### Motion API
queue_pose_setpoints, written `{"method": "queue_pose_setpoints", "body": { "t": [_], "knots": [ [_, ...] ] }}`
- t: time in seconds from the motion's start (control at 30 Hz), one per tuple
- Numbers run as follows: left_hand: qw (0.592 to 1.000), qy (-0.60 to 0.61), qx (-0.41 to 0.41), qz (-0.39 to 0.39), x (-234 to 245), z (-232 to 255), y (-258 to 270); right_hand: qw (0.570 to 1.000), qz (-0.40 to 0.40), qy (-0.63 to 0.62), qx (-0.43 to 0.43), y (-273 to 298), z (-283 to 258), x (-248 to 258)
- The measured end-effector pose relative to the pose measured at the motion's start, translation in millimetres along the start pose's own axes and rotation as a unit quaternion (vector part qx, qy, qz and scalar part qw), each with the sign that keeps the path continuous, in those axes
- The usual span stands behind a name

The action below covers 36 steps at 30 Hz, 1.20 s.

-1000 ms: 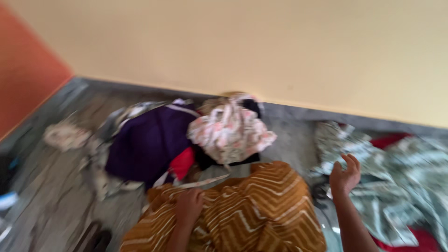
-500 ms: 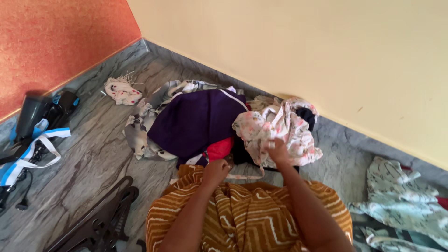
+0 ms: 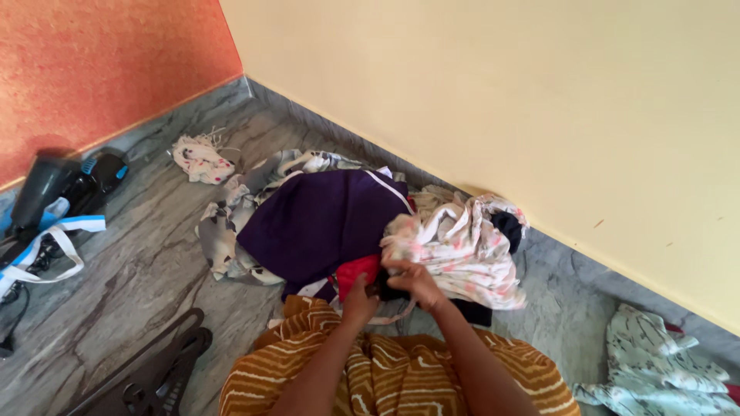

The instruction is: The person sits on the floor and hangs several garments on hangers. They place a red dress, a light green patterned dress, and a white floral dress on hangers and set them aside. The person then picks up a dark blue shirt and begins buttoning it.

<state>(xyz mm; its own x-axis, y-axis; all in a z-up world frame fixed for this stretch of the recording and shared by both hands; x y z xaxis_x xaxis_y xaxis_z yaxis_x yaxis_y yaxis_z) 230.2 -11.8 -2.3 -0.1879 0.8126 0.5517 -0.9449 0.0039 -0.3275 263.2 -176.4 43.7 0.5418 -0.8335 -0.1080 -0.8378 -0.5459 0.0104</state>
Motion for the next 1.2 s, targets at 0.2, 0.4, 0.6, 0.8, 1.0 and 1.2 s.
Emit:
{"method": "queue_pose_setpoints", "body": {
  "t": [0.2,0.4,0.6,0.8,1.0,1.2],
  "knots": [
    [0.894,0.321,0.267,-0.162,-55,-51,9,0.945,-0.231,-0.214,0.087,52,-80,-76],
    [0.817,0.434,0.313,-0.214,-69,-37,26,0.866,-0.404,-0.286,0.077,83,-89,-158],
    [0.803,0.466,0.319,-0.187,-55,-40,31,0.893,-0.416,-0.168,-0.042,88,-39,-185],
    [0.799,0.484,0.326,-0.148,-18,-59,43,0.995,0.07,-0.072,-0.02,35,-16,1],
    [0.796,0.482,0.318,-0.182,-10,-50,44,0.943,0.297,-0.11,-0.1,53,42,96],
    [0.793,0.477,0.311,-0.217,-23,-32,45,0.903,0.054,-0.421,-0.063,27,33,7]
  ]
}}
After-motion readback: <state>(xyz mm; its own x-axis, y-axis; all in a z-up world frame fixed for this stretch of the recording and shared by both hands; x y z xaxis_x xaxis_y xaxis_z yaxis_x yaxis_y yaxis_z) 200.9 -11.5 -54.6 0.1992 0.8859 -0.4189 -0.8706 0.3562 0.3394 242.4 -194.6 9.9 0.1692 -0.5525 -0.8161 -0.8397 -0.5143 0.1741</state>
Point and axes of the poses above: each hand's wrist, its own y-axis away from the middle knuckle, its own x-axis out of the back of the hand, z = x × y, the point moved 10 cm from there along -y, towards the middle knuckle, and after that the axes turned 10 degrees about -z, right-handed, at the moved point
